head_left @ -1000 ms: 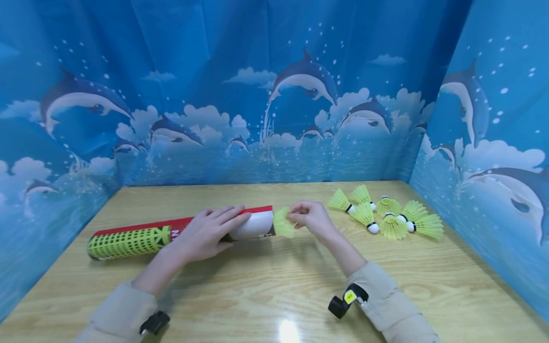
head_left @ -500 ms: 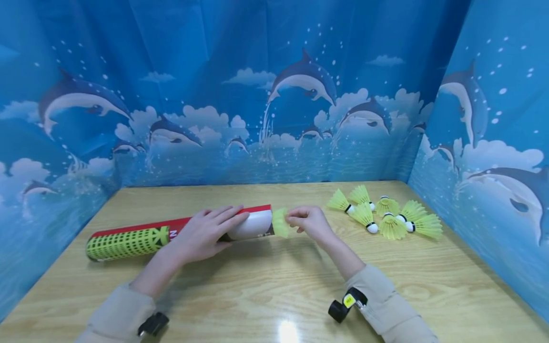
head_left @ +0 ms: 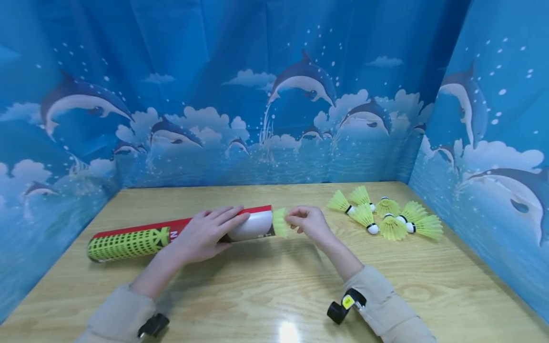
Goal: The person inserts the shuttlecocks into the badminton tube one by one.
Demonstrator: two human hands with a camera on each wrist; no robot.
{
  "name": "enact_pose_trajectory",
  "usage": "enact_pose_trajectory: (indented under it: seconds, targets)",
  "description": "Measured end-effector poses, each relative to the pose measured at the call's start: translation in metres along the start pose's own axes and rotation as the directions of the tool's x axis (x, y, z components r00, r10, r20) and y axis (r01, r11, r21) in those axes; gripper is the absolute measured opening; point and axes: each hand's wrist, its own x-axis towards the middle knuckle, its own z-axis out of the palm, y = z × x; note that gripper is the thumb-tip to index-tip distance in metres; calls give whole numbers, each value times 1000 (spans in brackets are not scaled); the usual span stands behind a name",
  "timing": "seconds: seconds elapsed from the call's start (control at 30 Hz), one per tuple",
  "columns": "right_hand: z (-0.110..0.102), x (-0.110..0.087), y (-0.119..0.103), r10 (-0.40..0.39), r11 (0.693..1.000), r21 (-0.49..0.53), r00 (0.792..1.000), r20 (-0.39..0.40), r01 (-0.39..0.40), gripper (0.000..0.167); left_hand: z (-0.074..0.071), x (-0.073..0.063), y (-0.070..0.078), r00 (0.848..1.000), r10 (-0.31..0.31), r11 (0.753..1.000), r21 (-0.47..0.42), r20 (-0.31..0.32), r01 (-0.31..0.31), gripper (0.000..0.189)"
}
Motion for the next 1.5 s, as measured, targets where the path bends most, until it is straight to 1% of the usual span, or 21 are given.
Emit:
enact_pose_trajectory:
  seconds: [0.1, 0.3, 0.8, 1.07, 1.17, 1.33, 1.5]
  targets:
    - [1, 1, 1, 14, 1000, 6, 1000, -13, -14, 12, 0, 0, 0, 1000, 1, 1000, 3, -2, -1, 82]
    - [5, 2, -2, 25, 1000, 1, 1000, -8, -25, 12, 2, 1, 0, 1000, 6, 1000, 1, -12, -6, 83]
    - [11, 3, -5, 1, 1000, -5, 1000, -19, -1, 11, 3, -1, -1, 1000, -6, 1000, -4, -20, 6, 83]
    - [17, 2, -8, -22, 999, -29, 999, -27, 21, 9, 3, 1, -1, 999, 15, 1000, -3, -41, -15, 85]
    - [20, 2, -9, -28, 999, -36, 999, -38, 26, 8, 2, 1, 0, 999, 14, 1000, -5, -37, -14, 85]
    - [23, 2, -10, -48, 998, -43, 997, -55, 46, 9, 2, 2, 0, 1000, -5, 1000, -10, -27, 4, 84]
    - [26, 1, -9, -59, 997, -54, 997, -57, 56, 8, 1, 2, 1, 1000, -16, 1000, -16, -10, 16, 83]
